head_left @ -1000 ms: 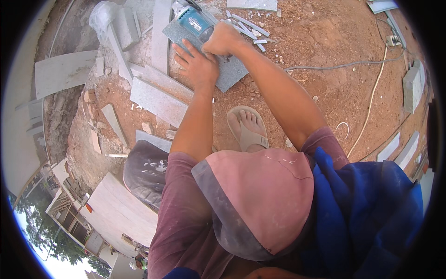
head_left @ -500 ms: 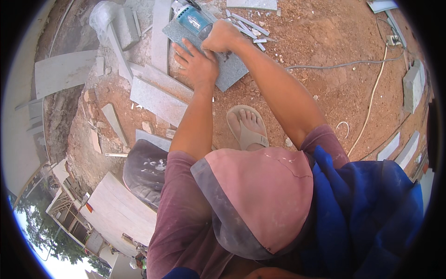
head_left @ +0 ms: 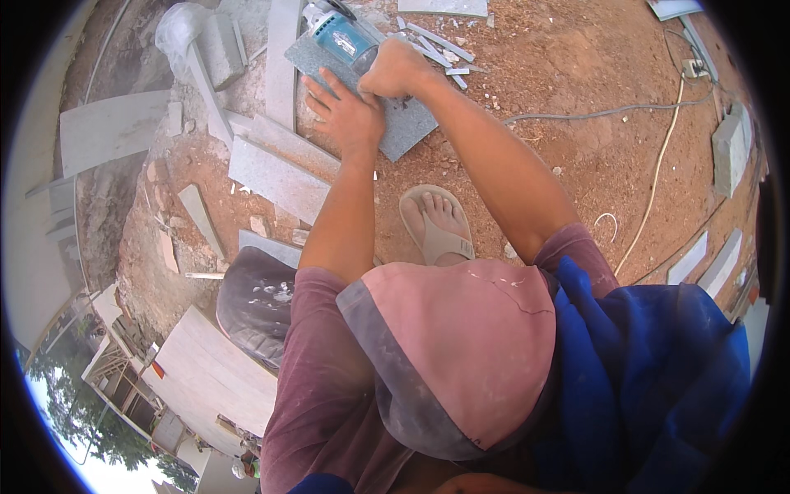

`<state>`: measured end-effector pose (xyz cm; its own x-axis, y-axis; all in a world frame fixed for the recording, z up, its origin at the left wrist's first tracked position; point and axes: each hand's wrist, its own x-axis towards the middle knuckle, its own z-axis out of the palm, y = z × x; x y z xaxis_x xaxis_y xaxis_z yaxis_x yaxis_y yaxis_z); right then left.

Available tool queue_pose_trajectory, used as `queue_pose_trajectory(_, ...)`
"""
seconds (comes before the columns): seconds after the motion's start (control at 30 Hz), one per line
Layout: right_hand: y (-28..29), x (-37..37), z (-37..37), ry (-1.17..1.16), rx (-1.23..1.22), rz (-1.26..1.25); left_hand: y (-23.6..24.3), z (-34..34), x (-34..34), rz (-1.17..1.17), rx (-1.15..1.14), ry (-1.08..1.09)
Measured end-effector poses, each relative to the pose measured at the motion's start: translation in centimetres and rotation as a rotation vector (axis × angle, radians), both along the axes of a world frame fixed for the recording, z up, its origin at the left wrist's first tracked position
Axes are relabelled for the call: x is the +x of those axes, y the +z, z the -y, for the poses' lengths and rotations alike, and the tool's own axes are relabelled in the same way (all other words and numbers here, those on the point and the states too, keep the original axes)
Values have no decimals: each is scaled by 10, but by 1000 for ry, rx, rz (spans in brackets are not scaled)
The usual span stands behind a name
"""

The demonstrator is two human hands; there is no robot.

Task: The person uses an angle grinder to cut a rectangular stone tile on the ground. They hold the tile with one hand and operate the grinder with the other, making a straight cut. After cutting, the person picks up the tile and walks across the construction site to hand it to another worker.

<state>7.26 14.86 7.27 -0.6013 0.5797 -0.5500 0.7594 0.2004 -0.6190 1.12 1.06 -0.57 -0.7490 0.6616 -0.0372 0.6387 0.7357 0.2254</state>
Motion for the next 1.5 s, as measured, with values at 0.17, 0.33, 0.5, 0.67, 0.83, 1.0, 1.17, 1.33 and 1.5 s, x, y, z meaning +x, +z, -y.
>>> queue_pose_trajectory(0.17,3,-3,0,2,-33,21,2,0,0,27,-2,17)
queue_pose_trajectory(0.33,1,-6,-2,1,2,6,2,0,0,20,-7,12)
queue_pose_trajectory(0.5,-2,-8,-1,-22,13,-4,4,-1,2,32,-5,10)
queue_pose_trajectory(0.67,2,-5,0,5,-12,14,2,1,1,21,11,13)
queue_pose_trajectory(0.83,7,-1,3,-7,-13,22,0,1,1,15,17,7)
queue_pose_trajectory(1.0,9,1,6,-6,-5,29,-1,2,-1,-6,18,-8)
queue_pose_trajectory(1.17,2,4,8,-33,27,-18,2,1,1,10,13,-6)
queue_pose_trajectory(1.33,8,6,9,-23,-9,12,0,1,0,29,29,-6)
queue_pose_trajectory(1.5,7,1,6,-19,-17,28,3,1,0,45,1,-2)
